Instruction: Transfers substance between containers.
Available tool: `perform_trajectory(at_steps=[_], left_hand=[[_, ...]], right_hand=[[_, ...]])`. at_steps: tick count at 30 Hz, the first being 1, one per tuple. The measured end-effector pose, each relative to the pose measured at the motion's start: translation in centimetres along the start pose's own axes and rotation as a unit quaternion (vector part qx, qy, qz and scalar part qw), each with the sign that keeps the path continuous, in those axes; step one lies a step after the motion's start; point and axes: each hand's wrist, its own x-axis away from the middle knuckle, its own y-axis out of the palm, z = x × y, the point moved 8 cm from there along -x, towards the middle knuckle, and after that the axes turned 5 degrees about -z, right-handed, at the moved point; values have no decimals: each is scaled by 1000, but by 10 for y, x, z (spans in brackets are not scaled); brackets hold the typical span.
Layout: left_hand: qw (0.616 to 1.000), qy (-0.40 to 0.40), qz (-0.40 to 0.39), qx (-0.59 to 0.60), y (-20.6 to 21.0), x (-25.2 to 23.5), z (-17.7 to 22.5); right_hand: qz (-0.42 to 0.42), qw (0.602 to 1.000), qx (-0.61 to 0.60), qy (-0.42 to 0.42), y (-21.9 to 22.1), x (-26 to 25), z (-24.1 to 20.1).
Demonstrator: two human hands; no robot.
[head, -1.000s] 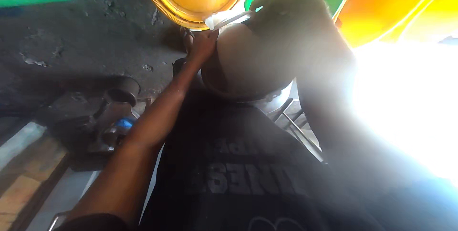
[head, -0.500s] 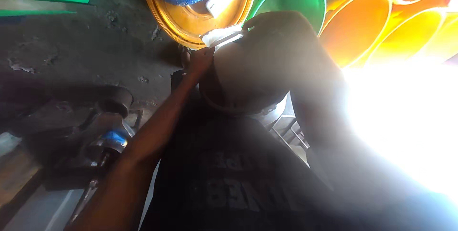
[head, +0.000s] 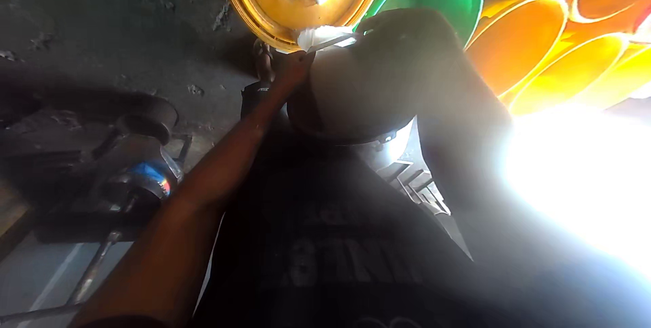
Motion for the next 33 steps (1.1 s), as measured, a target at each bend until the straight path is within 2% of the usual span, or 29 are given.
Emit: perform_trajectory(at_steps=[9,19,24,28,33], left_hand=[[1000,-23,-12,4,2,-2,-5],[999,-19,-28,13,6,-4,-2],[999,-24,-32,27,10,-5,-3],[999,-18,-37,27,9,-4,1],[998,-2,-39,53,8,-6,1]], right_hand=[[-24,999,31,0,3,-11,2],[1,996,-85,35,-1,-14,10],[-66,997,23,31,2,-19,2],[-56,997,-27,49,1,-19,5],[-70,996,-13,60,-1,-20,1]])
